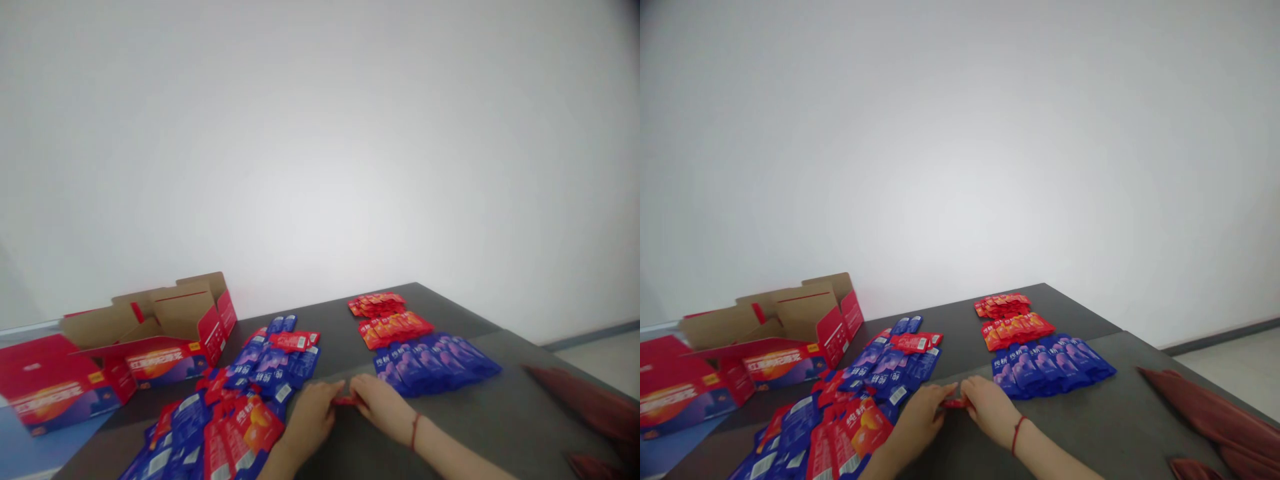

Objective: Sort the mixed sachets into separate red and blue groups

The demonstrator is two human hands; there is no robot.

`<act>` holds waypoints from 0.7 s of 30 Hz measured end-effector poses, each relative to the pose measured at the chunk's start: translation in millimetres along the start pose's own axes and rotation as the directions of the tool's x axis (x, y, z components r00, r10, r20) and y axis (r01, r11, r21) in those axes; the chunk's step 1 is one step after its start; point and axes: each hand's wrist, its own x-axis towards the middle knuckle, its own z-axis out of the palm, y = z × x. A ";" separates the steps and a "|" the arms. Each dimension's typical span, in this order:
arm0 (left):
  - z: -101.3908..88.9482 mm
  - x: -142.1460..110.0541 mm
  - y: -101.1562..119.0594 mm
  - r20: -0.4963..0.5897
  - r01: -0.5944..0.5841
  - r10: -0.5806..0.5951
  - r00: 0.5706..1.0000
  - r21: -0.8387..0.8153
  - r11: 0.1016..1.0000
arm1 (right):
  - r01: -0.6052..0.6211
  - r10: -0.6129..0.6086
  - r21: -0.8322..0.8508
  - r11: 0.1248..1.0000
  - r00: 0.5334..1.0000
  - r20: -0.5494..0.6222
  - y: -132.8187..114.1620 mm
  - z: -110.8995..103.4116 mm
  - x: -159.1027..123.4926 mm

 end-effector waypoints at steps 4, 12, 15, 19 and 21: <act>19.9 -1.5 8.8 0.119 0.040 -0.059 0.991 0.154 0.987 | 0.027 -0.030 0.102 0.994 0.999 0.027 -3.9 27.8 -3.2; 19.7 5.9 16.6 0.105 0.160 -0.189 0.976 0.240 0.958 | 0.124 -0.130 0.167 0.978 0.991 0.024 0.3 17.7 2.2; 15.1 7.0 7.9 0.055 0.153 -0.170 0.984 0.231 0.961 | 0.101 -0.100 0.178 0.979 0.995 -0.018 8.1 9.7 2.2; 16.9 8.4 -2.3 -0.048 0.138 -0.134 0.990 0.093 0.986 | 0.092 -0.091 0.225 0.970 0.996 -0.017 12.6 -2.6 2.2; 17.5 8.7 -2.7 -0.097 0.138 -0.141 0.985 -0.038 0.990 | 0.099 -0.096 0.257 0.961 0.995 -0.024 12.6 -16.4 2.4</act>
